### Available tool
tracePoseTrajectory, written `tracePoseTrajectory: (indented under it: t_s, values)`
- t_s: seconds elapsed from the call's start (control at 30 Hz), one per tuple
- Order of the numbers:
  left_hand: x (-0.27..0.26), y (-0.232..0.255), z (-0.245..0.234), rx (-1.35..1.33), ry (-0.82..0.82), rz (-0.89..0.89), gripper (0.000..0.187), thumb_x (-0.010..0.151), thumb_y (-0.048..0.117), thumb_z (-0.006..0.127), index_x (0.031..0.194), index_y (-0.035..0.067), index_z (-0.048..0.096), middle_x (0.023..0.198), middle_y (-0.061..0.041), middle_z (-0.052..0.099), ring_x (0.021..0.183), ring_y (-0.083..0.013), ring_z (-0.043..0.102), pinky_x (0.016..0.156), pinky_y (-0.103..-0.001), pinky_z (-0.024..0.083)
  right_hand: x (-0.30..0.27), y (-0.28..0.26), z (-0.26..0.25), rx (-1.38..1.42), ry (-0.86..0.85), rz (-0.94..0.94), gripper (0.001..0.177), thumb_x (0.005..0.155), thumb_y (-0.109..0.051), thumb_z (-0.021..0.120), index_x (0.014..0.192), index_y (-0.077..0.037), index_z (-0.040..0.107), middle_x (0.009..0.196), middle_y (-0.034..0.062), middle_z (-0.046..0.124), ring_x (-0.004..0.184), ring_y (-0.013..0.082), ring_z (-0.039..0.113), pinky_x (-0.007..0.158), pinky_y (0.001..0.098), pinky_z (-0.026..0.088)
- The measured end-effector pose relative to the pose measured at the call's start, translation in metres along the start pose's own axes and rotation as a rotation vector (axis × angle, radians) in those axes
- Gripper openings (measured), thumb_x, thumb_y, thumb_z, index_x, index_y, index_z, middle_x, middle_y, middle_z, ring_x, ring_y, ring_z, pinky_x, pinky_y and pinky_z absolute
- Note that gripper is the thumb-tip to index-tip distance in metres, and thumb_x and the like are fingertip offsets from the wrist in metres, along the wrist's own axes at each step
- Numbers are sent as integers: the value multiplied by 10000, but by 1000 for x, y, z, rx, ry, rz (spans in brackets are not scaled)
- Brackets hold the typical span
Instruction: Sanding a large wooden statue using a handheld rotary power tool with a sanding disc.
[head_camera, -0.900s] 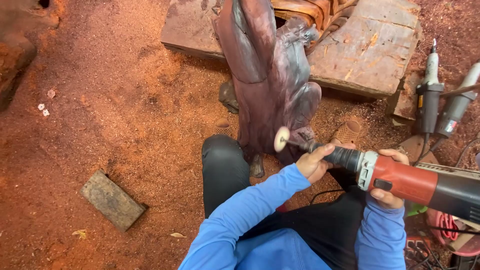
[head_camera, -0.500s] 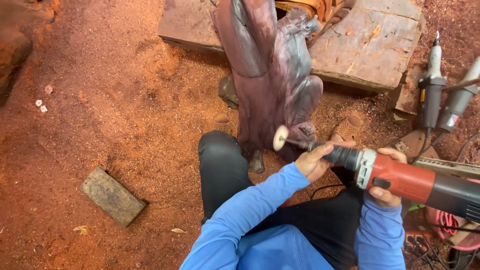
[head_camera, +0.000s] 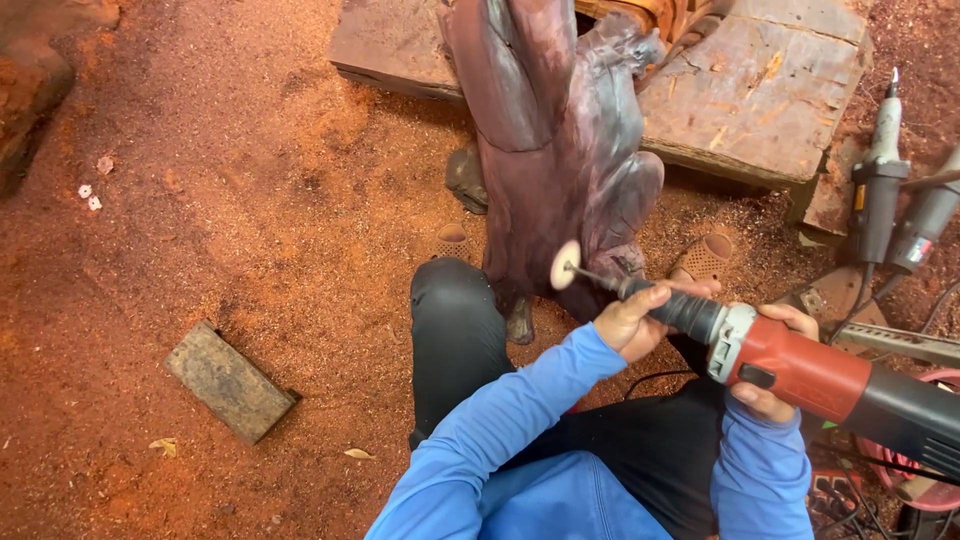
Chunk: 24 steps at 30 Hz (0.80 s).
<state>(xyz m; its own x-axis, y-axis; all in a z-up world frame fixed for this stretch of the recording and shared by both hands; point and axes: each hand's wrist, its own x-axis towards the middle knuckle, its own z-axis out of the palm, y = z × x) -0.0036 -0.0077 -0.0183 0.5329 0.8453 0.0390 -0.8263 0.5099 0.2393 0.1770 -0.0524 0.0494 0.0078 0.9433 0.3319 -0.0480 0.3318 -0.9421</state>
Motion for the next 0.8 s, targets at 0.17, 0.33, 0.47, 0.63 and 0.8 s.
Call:
tracePoseTrajectory:
  t_s: [0.17, 0.33, 0.47, 0.63, 0.8]
  values:
    - [7, 9, 4, 62, 16, -27, 444, 1103, 349, 596, 1362, -3, 673, 1565, -178, 517, 1466, -311, 469, 1191, -490, 439, 0, 5, 5, 43, 89, 78, 933, 638, -441, 797, 1413, -66, 437, 1305, 135, 562, 1122, 203, 611, 1048, 292, 496]
    - [8, 16, 15, 108, -26, 44, 401, 1104, 307, 581, 1342, 0, 681, 1565, -177, 521, 1544, -285, 401, 1277, -467, 365, 0, -4, 15, -77, 75, 3, 950, 637, -476, 788, 1409, -58, 424, 1286, 149, 564, 1131, 211, 592, 1082, 306, 468]
    - [-2, 11, 9, 15, 3, -2, 443, 1103, 367, 569, 1333, 10, 692, 1578, -190, 504, 1466, -281, 477, 1149, -431, 461, -4, -13, 32, -58, 91, 3, 905, 635, -433, 774, 1382, -60, 424, 1266, 162, 562, 1142, 227, 586, 1090, 318, 471]
    - [8, 38, 22, -37, 2, 86, 396, 1079, 300, 624, 1315, -6, 710, 1459, -168, 615, 1215, -285, 667, 1075, -409, 524, -2, -12, 57, -145, 103, -73, 909, 630, -453, 796, 1388, -105, 434, 1275, 104, 507, 1105, 170, 524, 1042, 277, 416]
    - [1, 28, -4, -53, 253, 32, 438, 1035, 443, 651, 1244, 73, 759, 1330, -111, 693, 1206, -221, 674, 1013, -404, 577, -12, 5, 59, -95, 68, -29, 1096, 472, -347, 918, 1403, -21, 439, 1271, 213, 656, 1180, 252, 650, 1124, 349, 456]
